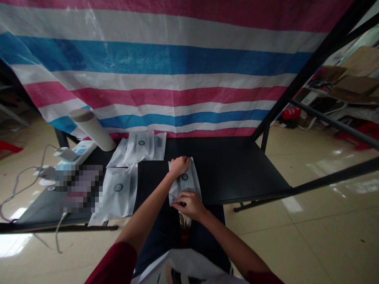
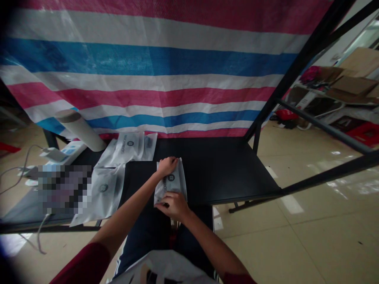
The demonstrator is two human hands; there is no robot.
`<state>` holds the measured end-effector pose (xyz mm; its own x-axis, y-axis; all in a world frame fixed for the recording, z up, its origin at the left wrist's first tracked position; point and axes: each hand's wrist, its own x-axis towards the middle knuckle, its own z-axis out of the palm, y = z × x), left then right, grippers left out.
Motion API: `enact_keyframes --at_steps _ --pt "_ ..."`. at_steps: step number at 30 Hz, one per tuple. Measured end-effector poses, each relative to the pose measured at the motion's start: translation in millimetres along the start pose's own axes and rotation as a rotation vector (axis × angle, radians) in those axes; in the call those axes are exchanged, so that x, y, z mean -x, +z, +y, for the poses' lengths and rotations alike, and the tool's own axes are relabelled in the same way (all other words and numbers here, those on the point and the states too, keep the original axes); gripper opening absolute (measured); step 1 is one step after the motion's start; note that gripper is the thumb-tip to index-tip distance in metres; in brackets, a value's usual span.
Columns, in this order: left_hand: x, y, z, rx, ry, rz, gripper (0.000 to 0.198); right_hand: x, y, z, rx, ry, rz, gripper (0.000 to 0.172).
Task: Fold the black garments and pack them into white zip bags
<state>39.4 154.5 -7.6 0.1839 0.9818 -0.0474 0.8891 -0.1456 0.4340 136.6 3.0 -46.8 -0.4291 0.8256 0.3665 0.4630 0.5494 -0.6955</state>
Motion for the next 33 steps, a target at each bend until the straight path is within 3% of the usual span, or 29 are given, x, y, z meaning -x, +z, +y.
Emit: enact_keyframes --at_steps 2,4,6,8,12,16,20,25,28,33 --pt "2.2 -3.4 -3.2 0.007 0.013 -0.017 0.042 -6.5 -11.3 1.2 -0.043 0.063 0.066 0.034" --pt "3.7 -7.2 -4.7 0.018 0.024 -0.024 0.039 -18.7 -25.0 8.8 -0.069 0.183 0.222 0.037" --pt "5.3 -10.7 -4.5 0.031 0.04 -0.026 0.035 -35.1 -38.5 23.3 -0.104 0.317 0.402 0.034" --pt "7.7 -13.4 -2.8 0.047 0.061 -0.023 0.032 -52.5 -49.5 41.9 -0.133 0.414 0.491 0.037" --pt "12.8 -17.3 1.1 0.081 0.088 -0.027 0.03 -77.8 -60.7 71.9 -0.163 0.481 0.388 0.042" --pt "13.3 -17.9 0.3 0.1 0.052 -0.003 0.032 -85.5 -62.1 76.4 -0.143 0.446 0.307 0.042" --pt "6.7 -19.0 -5.2 0.097 -0.019 0.044 0.035 -67.0 -57.3 62.0 -0.162 0.463 0.283 0.038" --pt "-2.2 -23.3 -8.9 0.069 -0.071 0.068 0.036 -0.3 -36.6 28.4 -0.26 0.561 0.184 0.042" --pt "-3.6 -21.6 -5.7 0.051 -0.055 0.057 0.033 34.3 -23.0 9.3 -0.419 0.69 0.205 0.046" --pt "0.5 -17.6 4.4 0.024 -0.008 0.1 0.034 46.1 -17.7 -0.4 -0.486 0.746 0.235 0.05"
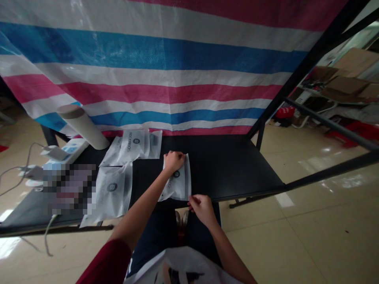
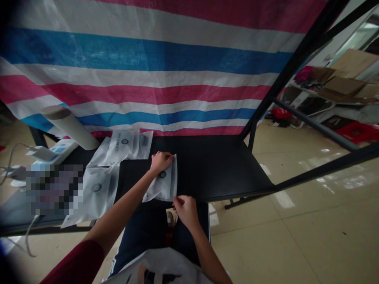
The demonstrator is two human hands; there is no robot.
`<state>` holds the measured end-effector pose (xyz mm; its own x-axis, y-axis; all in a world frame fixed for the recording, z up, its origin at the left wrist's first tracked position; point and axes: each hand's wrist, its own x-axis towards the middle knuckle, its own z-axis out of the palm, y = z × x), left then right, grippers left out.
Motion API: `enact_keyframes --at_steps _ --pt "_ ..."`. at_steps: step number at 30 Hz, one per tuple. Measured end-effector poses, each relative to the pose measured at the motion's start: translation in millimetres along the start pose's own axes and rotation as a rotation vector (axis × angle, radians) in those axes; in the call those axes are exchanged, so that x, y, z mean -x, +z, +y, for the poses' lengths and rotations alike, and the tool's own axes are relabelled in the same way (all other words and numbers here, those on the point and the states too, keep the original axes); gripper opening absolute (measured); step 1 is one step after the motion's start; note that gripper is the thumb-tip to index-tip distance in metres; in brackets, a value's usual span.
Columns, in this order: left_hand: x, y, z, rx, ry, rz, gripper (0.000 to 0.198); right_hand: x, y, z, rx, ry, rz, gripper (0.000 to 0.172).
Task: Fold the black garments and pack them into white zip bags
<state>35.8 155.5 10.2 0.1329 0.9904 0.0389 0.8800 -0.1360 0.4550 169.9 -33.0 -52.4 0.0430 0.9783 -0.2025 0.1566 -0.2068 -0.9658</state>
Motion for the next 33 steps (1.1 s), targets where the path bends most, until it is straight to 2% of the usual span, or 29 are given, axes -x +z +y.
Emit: enact_keyframes --at_steps 2,5,7,12,15,20,22,28,33 --pt "6.7 -1.1 1.4 -0.007 0.046 0.095 0.035 -3.4 -2.7 -0.6 -0.022 -0.005 0.023 0.051" --pt "25.7 -2.2 -5.6 -0.005 0.11 0.276 0.04 -8.1 -9.4 1.1 -0.06 -0.015 0.077 0.068" --pt "43.3 0.5 -17.0 0.026 0.154 0.317 0.044 -10.3 -13.8 3.2 -0.088 -0.008 0.082 0.067" --pt "85.5 19.1 -51.1 0.204 0.271 0.211 0.047 -21.3 -15.9 4.3 -0.126 -0.012 -0.012 0.047" --pt "101.1 29.4 -60.7 0.242 0.291 0.168 0.049 -34.2 -12.6 -0.9 -0.117 -0.02 -0.073 0.041" --pt "110.2 36.1 -60.7 0.2 0.326 0.192 0.05 -57.8 -16.4 -14.3 -0.161 -0.068 0.064 0.048" --pt "110.2 36.9 -60.3 0.185 0.332 0.209 0.05 -64.4 -20.9 -16.5 -0.142 -0.079 0.054 0.044" --pt "110.6 40.8 -61.6 0.131 0.384 0.232 0.053 -74.4 -23.9 -16.2 0.087 -0.058 -0.109 0.035" --pt "113.2 40.5 -59.5 0.066 0.431 0.2 0.059 -84.4 -15.4 -32.1 0.48 -0.101 -0.093 0.034"
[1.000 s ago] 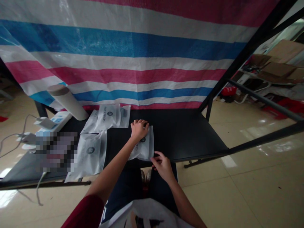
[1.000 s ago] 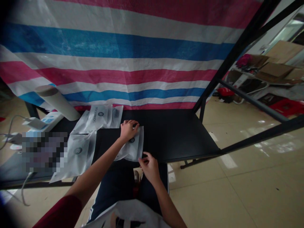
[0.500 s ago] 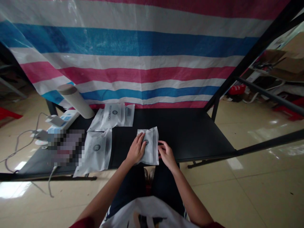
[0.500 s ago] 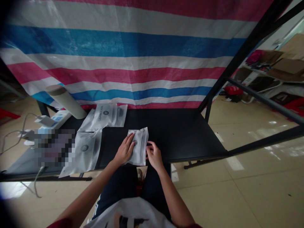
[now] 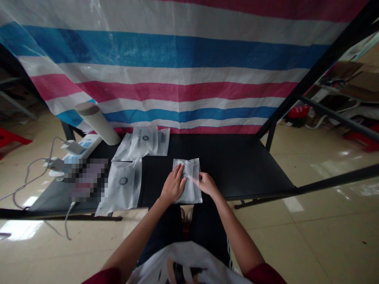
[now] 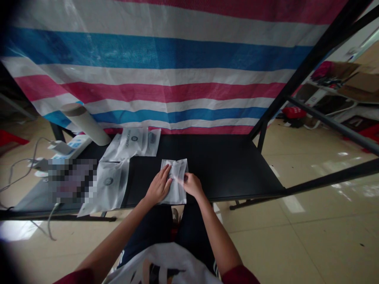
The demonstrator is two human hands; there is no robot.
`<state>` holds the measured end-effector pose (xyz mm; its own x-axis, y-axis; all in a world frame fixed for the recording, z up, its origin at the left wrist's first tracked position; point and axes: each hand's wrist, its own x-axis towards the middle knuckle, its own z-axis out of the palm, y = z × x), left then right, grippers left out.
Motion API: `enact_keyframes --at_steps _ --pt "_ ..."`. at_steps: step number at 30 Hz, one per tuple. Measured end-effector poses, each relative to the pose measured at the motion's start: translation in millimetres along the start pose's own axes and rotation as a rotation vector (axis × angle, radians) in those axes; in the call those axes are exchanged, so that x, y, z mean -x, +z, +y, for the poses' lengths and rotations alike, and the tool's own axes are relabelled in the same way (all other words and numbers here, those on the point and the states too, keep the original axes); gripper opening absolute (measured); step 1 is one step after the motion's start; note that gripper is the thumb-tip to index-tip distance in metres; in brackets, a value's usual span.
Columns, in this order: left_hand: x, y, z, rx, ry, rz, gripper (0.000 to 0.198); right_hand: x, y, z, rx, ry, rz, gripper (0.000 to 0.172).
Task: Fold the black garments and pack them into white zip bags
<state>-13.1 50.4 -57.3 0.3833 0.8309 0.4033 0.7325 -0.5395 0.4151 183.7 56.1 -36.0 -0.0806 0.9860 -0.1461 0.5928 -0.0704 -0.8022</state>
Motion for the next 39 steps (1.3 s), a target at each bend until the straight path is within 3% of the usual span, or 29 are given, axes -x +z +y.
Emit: enact_keyframes --at_steps 3,5,8,12,15,18,23,29,34,39 --pt "-0.5 -0.2 1.6 -0.02 0.006 -0.026 0.061 -9.1 1.3 -10.2 0.128 0.018 0.012 0.036" --pt "-0.7 0.7 2.1 -0.035 -0.009 -0.027 0.062 -13.8 1.6 -11.4 0.096 0.005 0.003 0.035" --pt "-0.8 2.1 3.3 -0.068 -0.029 -0.035 0.062 -14.2 -5.8 -2.3 -0.094 0.03 0.061 0.042" --pt "-2.9 0.5 7.9 -0.126 -0.066 -0.11 0.063 1.4 -36.9 21.1 -0.383 0.229 0.244 0.055" --pt "-7.3 -1.0 13.4 -0.17 -0.105 -0.159 0.06 17.0 -64.2 31.6 -0.61 0.302 0.181 0.051" --pt "-13.1 0.6 19.2 -0.198 -0.13 -0.166 0.059 24.7 -76.7 29.1 -0.824 0.292 0.137 0.046" --pt "-20.2 3.9 21.0 -0.114 -0.151 -0.105 0.049 17.4 -58.8 14.3 -0.836 0.247 0.161 0.041" --pt "-8.2 -9.2 7.1 0.199 -0.225 0.087 0.047 11.5 -31.1 7.9 -0.789 0.233 0.203 0.049" --pt "7.5 -12.9 -2.1 0.377 -0.241 0.057 0.062 14.3 -28.4 3.4 -0.781 0.211 0.2 0.054" --pt "7.3 -13.8 -3.6 0.498 -0.265 0.068 0.087 17.0 -33.1 0.0 -0.746 0.189 0.208 0.054"
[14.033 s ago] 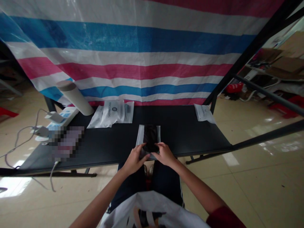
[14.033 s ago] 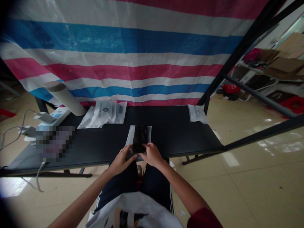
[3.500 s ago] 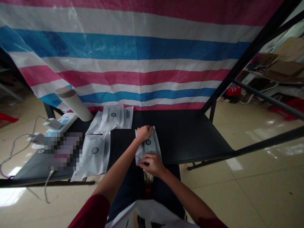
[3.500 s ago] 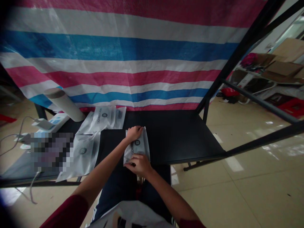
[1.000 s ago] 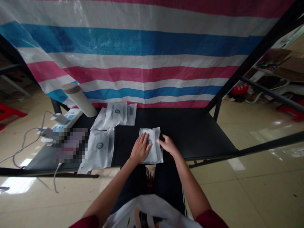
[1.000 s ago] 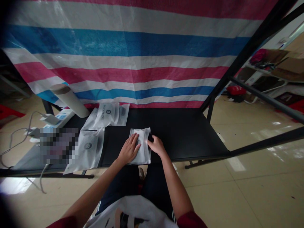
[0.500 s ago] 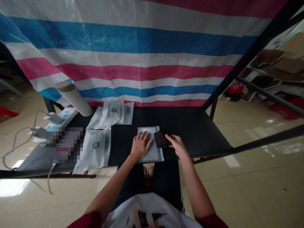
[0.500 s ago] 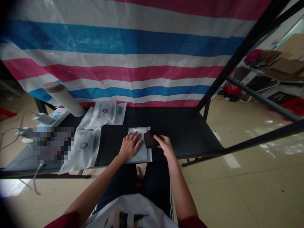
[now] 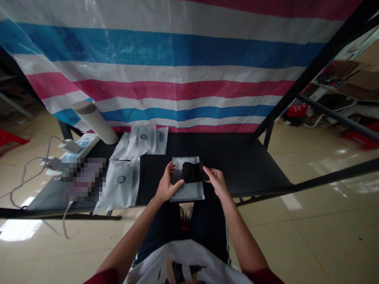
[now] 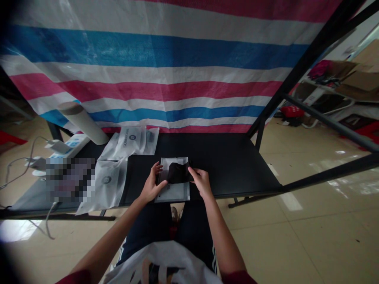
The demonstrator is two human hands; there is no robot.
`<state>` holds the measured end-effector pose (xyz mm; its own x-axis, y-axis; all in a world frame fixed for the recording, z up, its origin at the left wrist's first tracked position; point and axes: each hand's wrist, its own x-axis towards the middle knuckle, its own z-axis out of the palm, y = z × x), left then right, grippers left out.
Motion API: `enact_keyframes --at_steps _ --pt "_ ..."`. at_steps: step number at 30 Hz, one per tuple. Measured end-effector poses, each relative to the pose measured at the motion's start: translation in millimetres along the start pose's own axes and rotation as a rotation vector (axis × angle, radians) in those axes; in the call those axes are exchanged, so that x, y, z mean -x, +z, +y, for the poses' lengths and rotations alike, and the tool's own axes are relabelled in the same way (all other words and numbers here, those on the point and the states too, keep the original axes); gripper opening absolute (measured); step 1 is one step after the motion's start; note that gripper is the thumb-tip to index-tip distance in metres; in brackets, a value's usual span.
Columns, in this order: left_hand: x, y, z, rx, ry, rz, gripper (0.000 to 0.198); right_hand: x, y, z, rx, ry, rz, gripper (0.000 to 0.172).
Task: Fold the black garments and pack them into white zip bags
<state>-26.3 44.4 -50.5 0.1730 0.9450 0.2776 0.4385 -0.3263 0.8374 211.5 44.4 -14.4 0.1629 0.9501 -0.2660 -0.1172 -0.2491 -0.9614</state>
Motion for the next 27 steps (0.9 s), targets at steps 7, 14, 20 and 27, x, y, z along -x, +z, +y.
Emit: enact_keyframes --at_steps 7,14,20,27 --pt "-5.1 -1.7 7.1 -0.123 -0.072 0.1 0.098 -0.3 -7.9 -5.0 0.166 -0.099 -0.027 0.05" --pt "-2.0 -16.4 -0.3 -0.151 -0.115 0.213 0.056 -8.7 -18.5 6.7 0.185 -0.162 -0.033 0.046" --pt "-1.4 -25.3 -13.4 -0.422 0.013 0.045 0.03 -23.0 -33.0 33.7 0.38 -0.21 0.024 0.045" --pt "-16.7 -26.3 -15.8 -0.62 -0.064 -0.094 0.058 -25.5 -32.4 21.8 0.788 -0.309 -0.083 0.064"
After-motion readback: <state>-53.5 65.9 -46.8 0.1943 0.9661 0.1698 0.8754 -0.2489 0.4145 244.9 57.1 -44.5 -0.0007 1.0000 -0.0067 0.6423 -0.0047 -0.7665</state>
